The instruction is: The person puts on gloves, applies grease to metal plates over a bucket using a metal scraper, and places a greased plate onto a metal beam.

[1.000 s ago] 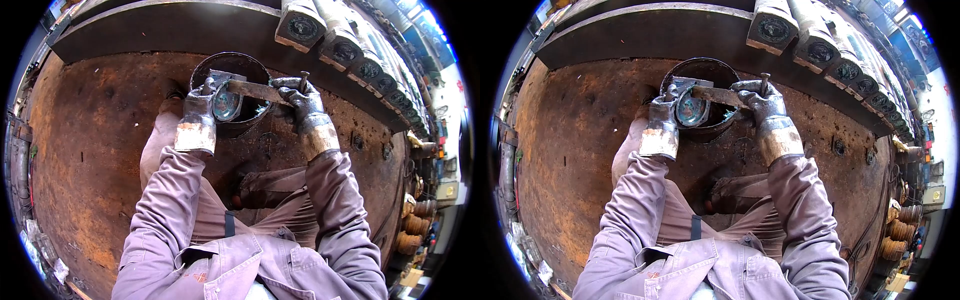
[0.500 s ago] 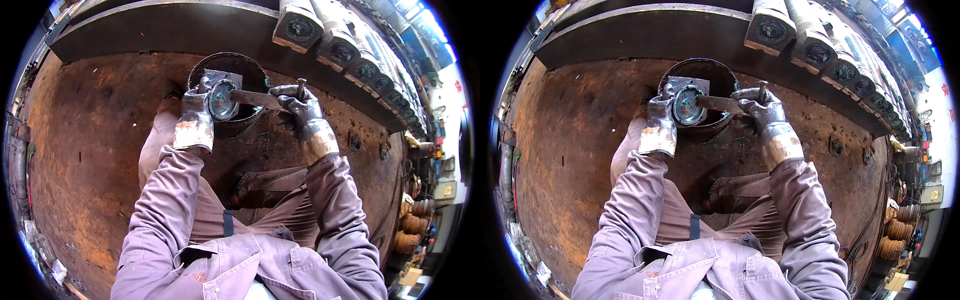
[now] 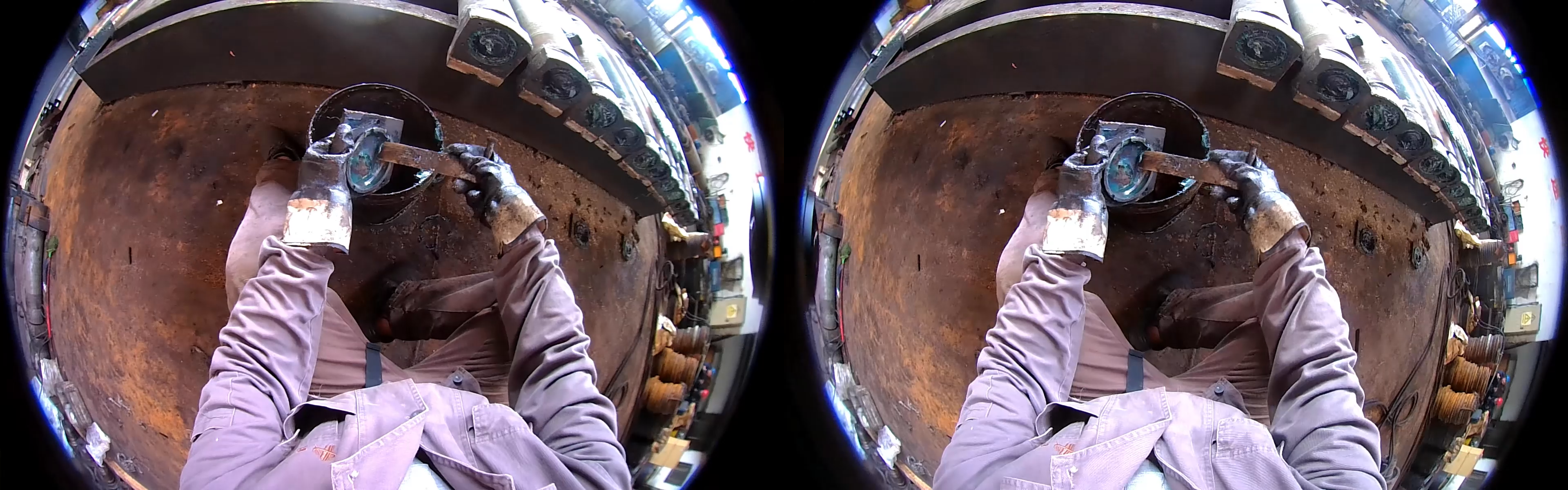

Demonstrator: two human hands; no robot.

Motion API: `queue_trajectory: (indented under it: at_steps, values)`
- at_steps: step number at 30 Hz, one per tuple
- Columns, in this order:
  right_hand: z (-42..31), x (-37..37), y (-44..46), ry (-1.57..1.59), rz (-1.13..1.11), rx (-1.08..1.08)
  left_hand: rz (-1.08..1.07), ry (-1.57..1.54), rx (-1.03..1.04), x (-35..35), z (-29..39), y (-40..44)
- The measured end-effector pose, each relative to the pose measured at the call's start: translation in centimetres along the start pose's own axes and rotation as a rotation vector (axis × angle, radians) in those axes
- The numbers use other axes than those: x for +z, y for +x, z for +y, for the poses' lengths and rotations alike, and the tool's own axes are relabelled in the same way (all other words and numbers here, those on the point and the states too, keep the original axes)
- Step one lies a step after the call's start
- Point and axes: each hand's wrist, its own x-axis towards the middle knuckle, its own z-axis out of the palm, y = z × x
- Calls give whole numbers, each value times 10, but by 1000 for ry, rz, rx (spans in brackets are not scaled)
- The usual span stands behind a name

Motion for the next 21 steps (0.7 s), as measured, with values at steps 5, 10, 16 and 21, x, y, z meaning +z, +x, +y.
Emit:
queue_trajectory:
  at_steps: [5,10,16,21]
  values:
    - [2,-6,16,133,-233,-260,20,3,8,1,-1,3]
    - [-13,-1,54,41,-709,-658,33,11,29,0,-4,1]
    - [-66,24,10,-513,-805,-776,81,-10,74,8,-4,0]
    - [-84,19,4,-364,-820,-907,132,-30,100,22,-7,2]
